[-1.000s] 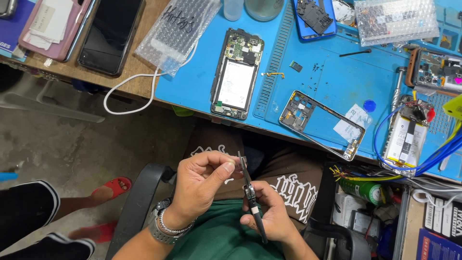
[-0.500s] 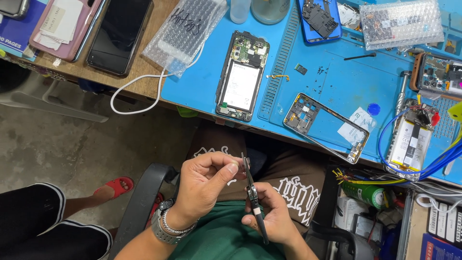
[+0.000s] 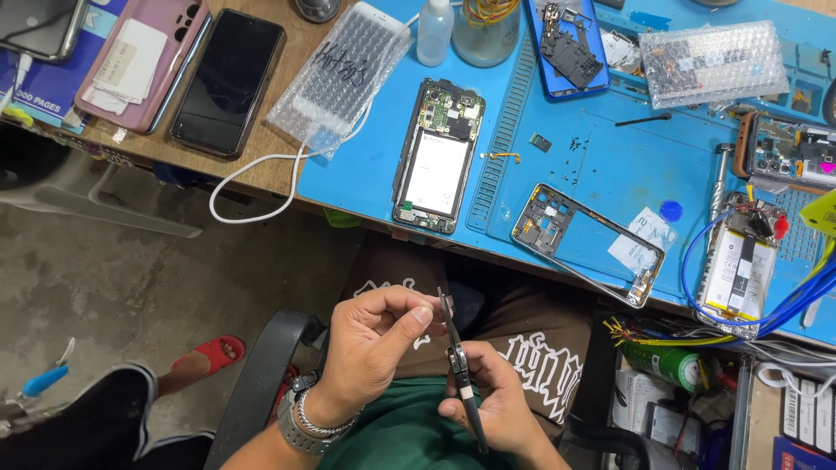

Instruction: The person works on a disassembled smartphone at a cluttered workbench, using a screwdriver to manipulate internal components. They also use scissors to cut a small piece of white material and handle a smartphone frame.

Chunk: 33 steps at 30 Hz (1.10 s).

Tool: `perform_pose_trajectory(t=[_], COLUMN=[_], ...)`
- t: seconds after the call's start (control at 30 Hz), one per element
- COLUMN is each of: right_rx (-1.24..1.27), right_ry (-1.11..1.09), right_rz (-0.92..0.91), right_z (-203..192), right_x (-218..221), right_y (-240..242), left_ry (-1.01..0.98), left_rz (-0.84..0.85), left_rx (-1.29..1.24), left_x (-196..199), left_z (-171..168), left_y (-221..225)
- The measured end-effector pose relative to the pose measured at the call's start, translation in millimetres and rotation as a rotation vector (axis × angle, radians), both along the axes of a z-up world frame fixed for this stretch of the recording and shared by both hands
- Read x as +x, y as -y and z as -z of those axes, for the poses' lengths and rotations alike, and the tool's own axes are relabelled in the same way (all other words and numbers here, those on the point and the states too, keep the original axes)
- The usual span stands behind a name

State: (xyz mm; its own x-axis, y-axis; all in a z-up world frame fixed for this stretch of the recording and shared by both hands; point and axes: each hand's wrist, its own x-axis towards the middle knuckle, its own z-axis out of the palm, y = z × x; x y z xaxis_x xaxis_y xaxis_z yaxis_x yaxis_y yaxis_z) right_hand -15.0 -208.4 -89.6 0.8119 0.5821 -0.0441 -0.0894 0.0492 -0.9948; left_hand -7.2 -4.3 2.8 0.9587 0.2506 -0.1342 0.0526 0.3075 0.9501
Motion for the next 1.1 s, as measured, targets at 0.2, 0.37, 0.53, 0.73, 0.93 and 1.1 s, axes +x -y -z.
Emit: perform_pose_trajectory(t=[0.2,0.37,0.53,0.73,0.93,1.1], right_rx=[0.002,0.019,0.008,0.035,-0.014,-0.124], right_ry=[-0.024,-0.099,-0.146,-0.109,-0.120,0.004], right_rz=[0.008,0.023,0.051,0.051,0.078,0.111], right_z=[2,1,5,9,10,12], right_x=[1,2,0,4,2,4], right_y=[1,1,3,3,4,4], left_ry=[0.000,0.013,0.000,0.027,0.065,0.142], left_rz=[-0.011,-0.016,-0.030,-0.007,-0.018,0.025], left_rx=[-0.035,0.007,-0.030,0.018,-0.079,-0.162], left_x=[1,5,5,9,7,7], left_z=[4,3,3,3,8,17], left_y=[1,2,3,0,1,-2])
